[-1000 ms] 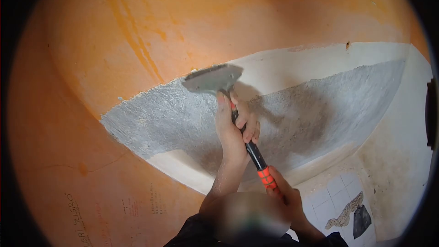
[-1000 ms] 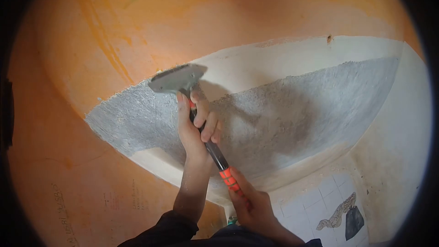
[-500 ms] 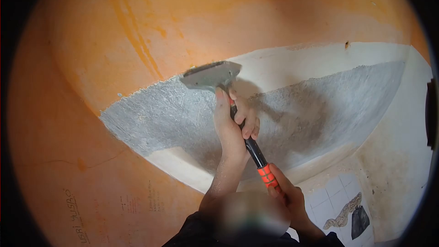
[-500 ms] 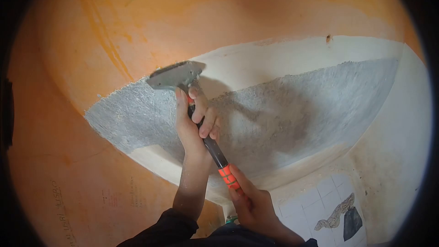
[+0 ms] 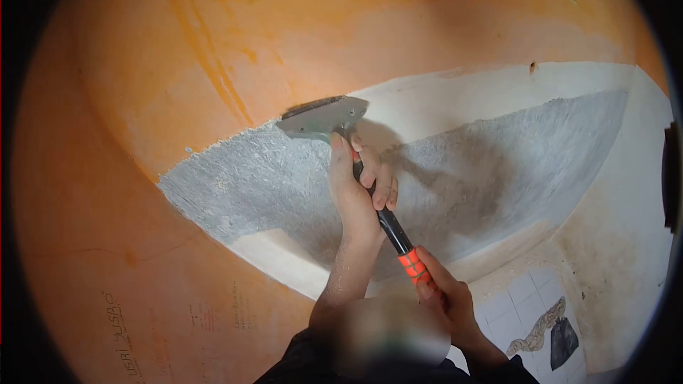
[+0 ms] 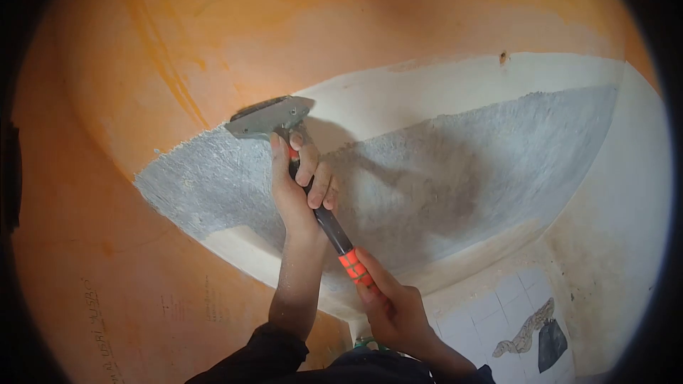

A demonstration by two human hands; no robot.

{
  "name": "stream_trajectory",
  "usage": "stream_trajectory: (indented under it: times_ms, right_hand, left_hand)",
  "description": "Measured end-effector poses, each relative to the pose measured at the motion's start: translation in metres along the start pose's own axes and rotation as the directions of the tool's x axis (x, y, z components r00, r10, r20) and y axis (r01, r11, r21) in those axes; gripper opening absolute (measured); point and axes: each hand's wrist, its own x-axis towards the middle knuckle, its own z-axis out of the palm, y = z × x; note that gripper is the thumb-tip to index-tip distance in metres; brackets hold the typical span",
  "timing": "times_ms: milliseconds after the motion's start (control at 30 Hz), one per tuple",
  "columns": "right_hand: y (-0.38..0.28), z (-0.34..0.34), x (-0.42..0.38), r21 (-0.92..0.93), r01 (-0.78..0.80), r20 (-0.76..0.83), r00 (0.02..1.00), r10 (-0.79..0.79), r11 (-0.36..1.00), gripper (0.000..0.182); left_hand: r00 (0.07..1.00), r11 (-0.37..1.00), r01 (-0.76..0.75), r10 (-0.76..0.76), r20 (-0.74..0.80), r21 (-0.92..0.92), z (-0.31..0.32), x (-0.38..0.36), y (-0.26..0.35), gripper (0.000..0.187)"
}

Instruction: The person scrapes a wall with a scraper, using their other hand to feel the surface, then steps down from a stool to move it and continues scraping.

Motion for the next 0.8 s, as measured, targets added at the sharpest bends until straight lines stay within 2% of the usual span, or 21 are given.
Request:
stream_trajectory:
  times_ms: [167,233,333,400,467,500,567,667,800]
  right_hand:
    - [0.04,0.012,-0.017,0.023,-0.067,0.008,0.998,0.067,0.997,0.052]
    - [0.063,0.017,-0.03,-0.02,-0.106,0.011,0.994,0.106,0.994,0.051]
    - [0.08,0.024,-0.045,0.047,-0.221,-0.016,0.975,0.222,0.974,0.051]
    - [0.095,0.027,-0.049,0.043,-0.23,-0.037,0.972,0.232,0.972,0.05]
    - [0.105,0.027,-0.048,-0.152,-0.011,-0.116,0.993,-0.007,0.988,0.051]
    - [0.1,0.025,-0.045,-0.154,-0.025,-0.109,0.994,0.008,0.988,0.051]
    - [0.088,0.023,-0.037,-0.261,0.038,-0.071,0.996,-0.058,0.965,0.052]
    - [0.089,0.024,-0.036,-0.177,-0.046,-0.054,0.998,0.037,0.983,0.05]
    - [0.087,0.027,-0.037,-0.08,-0.076,-0.04,0.997,0.073,0.994,0.049]
  left_hand:
    - [1.0,1.0,0.01,-0.01,-0.027,-0.004,-0.025,-0.018,-0.019,0.033]
    - [0.991,0.992,0.108,-0.103,-0.081,0.057,-0.054,-0.034,-0.036,0.035]
    - [0.983,0.987,0.149,-0.141,-0.121,0.06,-0.077,-0.053,-0.054,0.036]
    - [0.977,0.983,0.179,-0.174,-0.119,0.034,-0.084,-0.057,-0.06,0.036]
    - [0.981,0.985,0.17,-0.168,-0.098,0.013,-0.082,-0.053,-0.06,0.035]
    - [0.978,0.985,0.175,-0.173,-0.114,0.007,-0.078,-0.05,-0.058,0.035]
    - [0.982,0.98,0.173,-0.163,-0.1,0.099,-0.069,-0.046,-0.051,0.035]
    - [0.99,0.981,0.131,-0.12,-0.079,0.144,-0.069,-0.045,-0.053,0.035]
    - [0.99,0.976,0.133,-0.124,-0.062,0.174,-0.066,-0.043,-0.051,0.035]
